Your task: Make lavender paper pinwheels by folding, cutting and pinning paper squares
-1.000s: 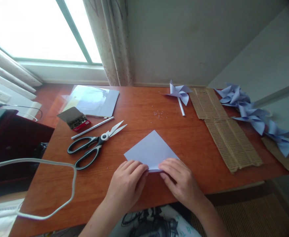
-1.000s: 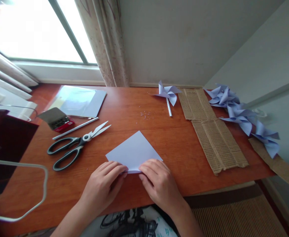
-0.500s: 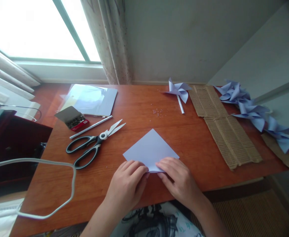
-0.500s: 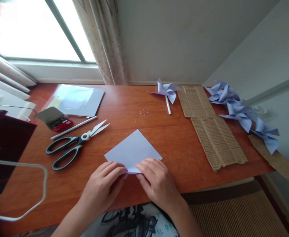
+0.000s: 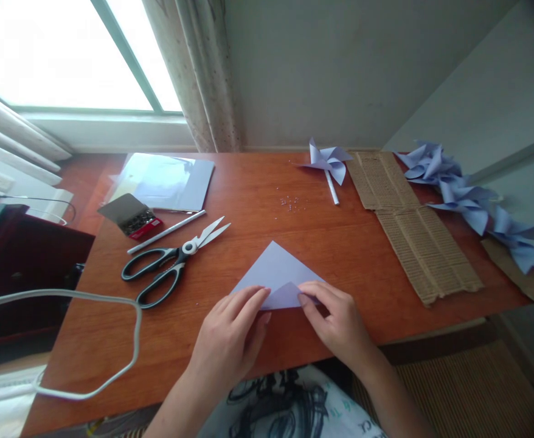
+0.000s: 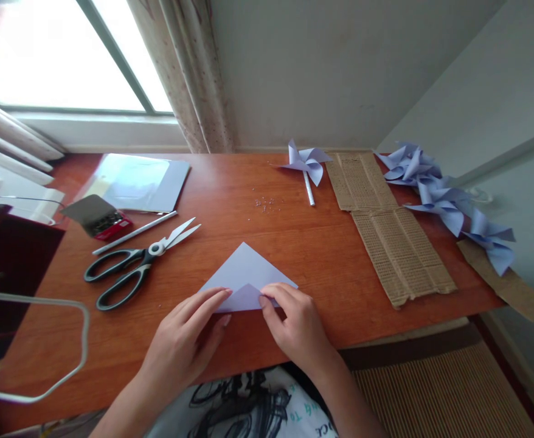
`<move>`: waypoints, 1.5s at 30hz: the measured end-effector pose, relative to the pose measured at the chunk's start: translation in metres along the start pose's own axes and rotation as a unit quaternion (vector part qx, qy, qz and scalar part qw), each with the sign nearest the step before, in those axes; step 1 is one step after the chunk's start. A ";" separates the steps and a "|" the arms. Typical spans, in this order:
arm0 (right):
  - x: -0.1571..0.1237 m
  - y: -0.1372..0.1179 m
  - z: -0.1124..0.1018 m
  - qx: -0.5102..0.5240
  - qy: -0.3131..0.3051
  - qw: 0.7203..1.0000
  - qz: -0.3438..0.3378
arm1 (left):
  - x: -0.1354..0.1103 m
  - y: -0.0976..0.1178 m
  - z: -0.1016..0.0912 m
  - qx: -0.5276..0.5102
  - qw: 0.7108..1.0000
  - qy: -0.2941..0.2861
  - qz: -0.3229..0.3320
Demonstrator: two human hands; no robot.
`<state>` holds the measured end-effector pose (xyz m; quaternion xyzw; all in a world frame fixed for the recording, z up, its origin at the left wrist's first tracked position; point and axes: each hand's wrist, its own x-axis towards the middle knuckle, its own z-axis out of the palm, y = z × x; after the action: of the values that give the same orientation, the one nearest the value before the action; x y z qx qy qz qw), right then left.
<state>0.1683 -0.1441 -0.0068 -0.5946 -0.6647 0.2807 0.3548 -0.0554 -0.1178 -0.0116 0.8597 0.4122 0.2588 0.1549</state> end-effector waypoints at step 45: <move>0.131 0.004 -0.004 -0.257 -0.187 0.943 -0.093 | 0.002 0.055 0.029 0.135 0.985 -0.112 -0.001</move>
<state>0.1685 -0.0142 0.0101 -0.5375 -0.8212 0.1723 0.0835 -0.0032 -0.1509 -0.0086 0.8959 0.4241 0.1031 0.0830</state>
